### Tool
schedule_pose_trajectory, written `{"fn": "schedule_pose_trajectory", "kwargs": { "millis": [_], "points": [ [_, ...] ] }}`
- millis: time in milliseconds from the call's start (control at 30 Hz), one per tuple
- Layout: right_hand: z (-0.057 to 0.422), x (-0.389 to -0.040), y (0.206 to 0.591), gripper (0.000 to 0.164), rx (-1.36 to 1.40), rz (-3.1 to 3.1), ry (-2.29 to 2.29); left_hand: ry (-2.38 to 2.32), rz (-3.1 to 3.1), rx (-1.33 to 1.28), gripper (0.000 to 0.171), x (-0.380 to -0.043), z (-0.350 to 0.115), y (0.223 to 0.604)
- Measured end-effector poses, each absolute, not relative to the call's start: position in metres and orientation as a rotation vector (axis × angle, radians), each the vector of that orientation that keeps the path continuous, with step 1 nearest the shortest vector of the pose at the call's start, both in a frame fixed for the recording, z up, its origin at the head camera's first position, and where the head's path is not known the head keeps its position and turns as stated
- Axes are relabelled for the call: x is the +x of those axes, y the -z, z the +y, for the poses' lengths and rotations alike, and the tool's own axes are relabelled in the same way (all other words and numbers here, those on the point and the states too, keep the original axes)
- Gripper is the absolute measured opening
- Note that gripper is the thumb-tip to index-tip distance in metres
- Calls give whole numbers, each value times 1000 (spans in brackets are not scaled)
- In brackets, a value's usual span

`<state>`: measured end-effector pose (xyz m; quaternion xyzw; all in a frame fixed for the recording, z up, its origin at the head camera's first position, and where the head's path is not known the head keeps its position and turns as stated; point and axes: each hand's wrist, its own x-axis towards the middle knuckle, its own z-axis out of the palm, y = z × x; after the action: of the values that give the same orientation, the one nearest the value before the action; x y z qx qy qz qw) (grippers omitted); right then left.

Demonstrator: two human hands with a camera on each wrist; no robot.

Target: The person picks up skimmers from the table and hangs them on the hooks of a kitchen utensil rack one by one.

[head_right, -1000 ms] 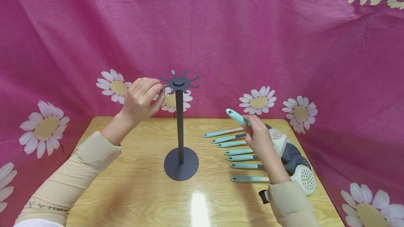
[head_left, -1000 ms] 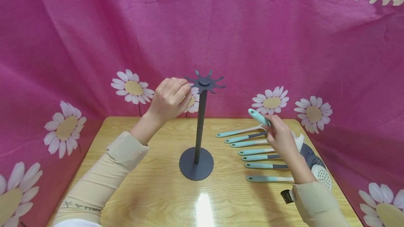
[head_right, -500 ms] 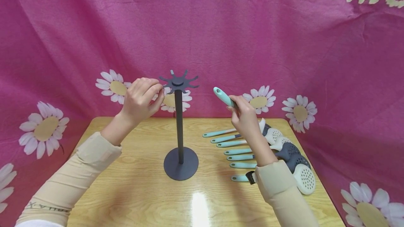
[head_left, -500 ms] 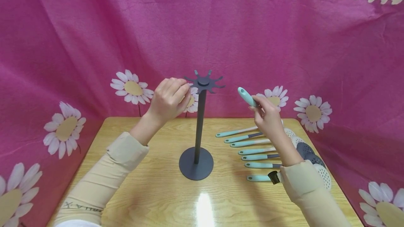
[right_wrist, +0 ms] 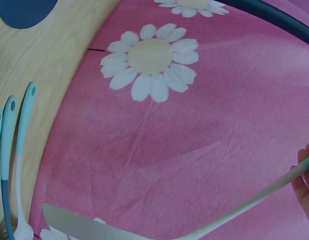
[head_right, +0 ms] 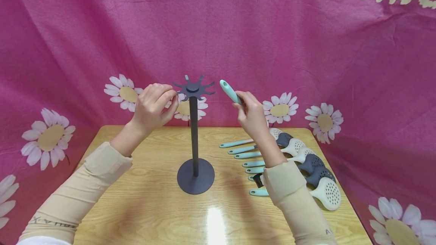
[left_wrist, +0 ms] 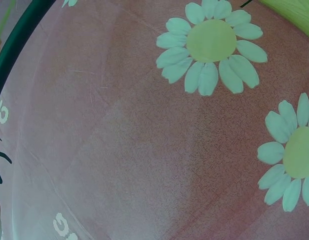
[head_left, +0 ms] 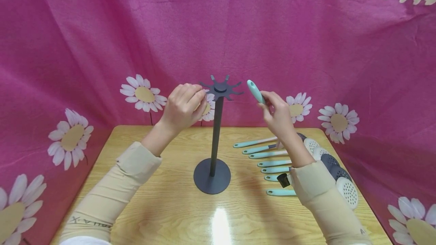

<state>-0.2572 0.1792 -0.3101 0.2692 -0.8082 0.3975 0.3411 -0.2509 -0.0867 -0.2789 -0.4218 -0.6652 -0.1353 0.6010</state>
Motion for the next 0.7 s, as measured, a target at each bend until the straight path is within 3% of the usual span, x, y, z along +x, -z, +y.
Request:
{"fn": "schedule_pose_trajectory", "kwargs": {
  "millis": [700],
  "points": [
    [161, -266, 304, 26, 754, -2127, -1147, 330, -1551, -975, 12, -250, -86, 279]
  ]
}}
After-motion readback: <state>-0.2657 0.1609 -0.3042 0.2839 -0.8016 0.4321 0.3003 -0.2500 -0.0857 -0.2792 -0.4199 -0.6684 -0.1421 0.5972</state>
